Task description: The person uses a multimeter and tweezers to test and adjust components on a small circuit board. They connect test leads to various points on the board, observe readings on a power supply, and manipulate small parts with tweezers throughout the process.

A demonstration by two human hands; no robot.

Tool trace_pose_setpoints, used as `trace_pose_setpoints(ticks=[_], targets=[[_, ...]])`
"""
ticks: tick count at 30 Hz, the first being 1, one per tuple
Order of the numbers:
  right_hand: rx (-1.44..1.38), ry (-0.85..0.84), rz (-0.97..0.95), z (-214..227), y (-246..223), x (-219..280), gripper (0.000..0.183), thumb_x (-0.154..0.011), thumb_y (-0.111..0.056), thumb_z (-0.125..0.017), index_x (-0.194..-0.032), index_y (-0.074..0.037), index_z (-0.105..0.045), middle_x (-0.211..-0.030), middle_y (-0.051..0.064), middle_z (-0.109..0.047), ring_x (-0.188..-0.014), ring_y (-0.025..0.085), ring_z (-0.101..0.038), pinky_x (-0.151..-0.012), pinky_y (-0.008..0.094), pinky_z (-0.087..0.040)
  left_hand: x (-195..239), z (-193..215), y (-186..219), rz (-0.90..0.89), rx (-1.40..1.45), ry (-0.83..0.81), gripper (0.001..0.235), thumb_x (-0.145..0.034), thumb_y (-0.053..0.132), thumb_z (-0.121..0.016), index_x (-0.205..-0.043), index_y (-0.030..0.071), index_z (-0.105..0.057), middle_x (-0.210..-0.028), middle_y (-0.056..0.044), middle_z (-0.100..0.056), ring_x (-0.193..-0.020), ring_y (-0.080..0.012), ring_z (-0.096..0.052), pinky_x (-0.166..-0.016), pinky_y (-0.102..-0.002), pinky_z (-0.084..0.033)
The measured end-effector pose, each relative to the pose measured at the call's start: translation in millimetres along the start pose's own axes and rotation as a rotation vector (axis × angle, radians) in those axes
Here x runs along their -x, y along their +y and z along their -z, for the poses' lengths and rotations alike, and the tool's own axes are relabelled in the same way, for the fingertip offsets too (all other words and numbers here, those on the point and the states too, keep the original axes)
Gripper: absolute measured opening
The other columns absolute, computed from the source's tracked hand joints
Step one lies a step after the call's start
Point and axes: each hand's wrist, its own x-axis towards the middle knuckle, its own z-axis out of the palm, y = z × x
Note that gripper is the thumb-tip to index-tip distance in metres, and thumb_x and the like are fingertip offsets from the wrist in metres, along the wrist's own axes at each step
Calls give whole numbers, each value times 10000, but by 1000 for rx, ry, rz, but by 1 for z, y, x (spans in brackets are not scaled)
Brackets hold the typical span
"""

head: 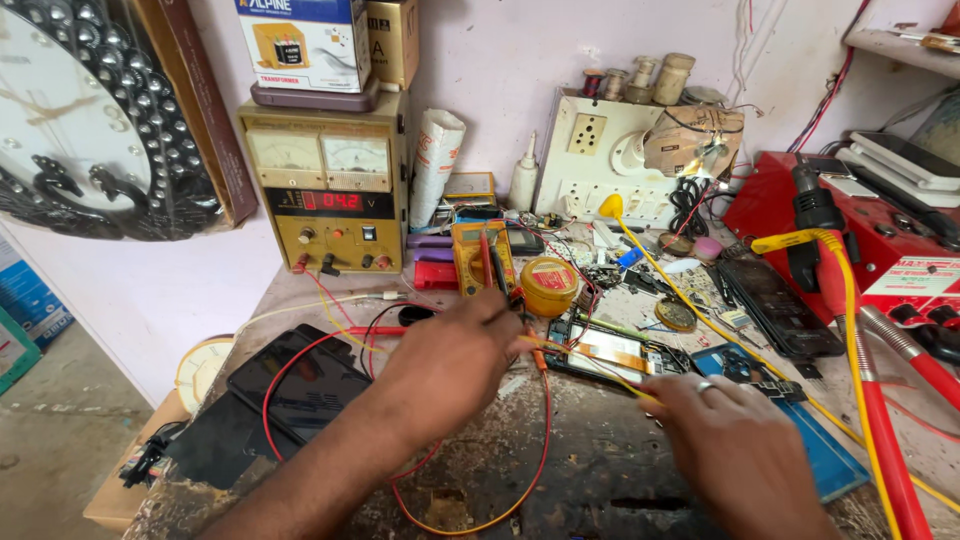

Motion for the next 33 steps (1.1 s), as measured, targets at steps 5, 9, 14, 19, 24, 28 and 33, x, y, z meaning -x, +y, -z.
trace_pose_setpoints(ticks=[5,9,14,19,24,28,33], targets=[[-397,-58,-39,1,40,14,348,-916,-447,-601,-1054,-133,-668,-844,63,-712,-855,252,-702,-717,345,-529,-6,-1,-2,31,38,21,234,-957,276,-621,-955,43,-642,-1023,-143,-599,-926,-377,-649,-696,-513,-523],[-771,-302,-178,-9,78,28,352,-998,-370,-461,-1065,-129,-709,-856,79,-613,-852,214,-576,-758,340,-489,-11,-12,-1,-16,72,24,268,-990,307,-611,-973,42,-646,-1030,-141,-603,-922,-378,-645,-751,-507,-522],[-865,-418,-70,-43,116,53,350,-1102,-413,-466,-1048,-139,-678,-924,42,-671,-958,144,-614,-898,281,-515,-11,-8,-11,-178,327,76,370,-954,332,-707,-1115,2,-657,-1057,-159,-616,-980,-329,-645,-819,-449,-524],[-182,-75,729,-86,89,83,324,-954,-373,-587,-1213,-216,-703,-1105,-41,-724,-1053,162,-694,-936,428,-507,-16,-36,-4,-54,643,-124,277,-952,158,-622,-1201,112,-735,-1003,-124,-719,-891,-258,-711,-797,-378,-556],[-133,209,515,-68,50,68,370,-872,-293,-661,-1226,-208,-722,-1110,30,-671,-1100,241,-691,-988,402,-538,-16,-67,15,-24,608,-459,411,-819,133,-726,-1224,109,-659,-1072,-139,-736,-988,-310,-722,-848,-406,-558],[-176,385,529,-40,14,44,369,-759,-127,-670,-1125,-89,-684,-1175,129,-685,-1154,296,-665,-984,421,-538,-12,-66,18,-21,374,-376,404,-785,191,-773,-1177,131,-696,-1072,-137,-743,-1011,-351,-706,-859,-458,-546],[-265,419,564,-39,-14,41,318,-836,-144,-694,-1149,-86,-700,-1253,107,-676,-1197,272,-670,-1006,384,-518,-8,-67,14,-58,261,-195,521,-787,258,-809,-1274,148,-661,-1158,-134,-716,-1051,-357,-676,-844,-467,-520]])
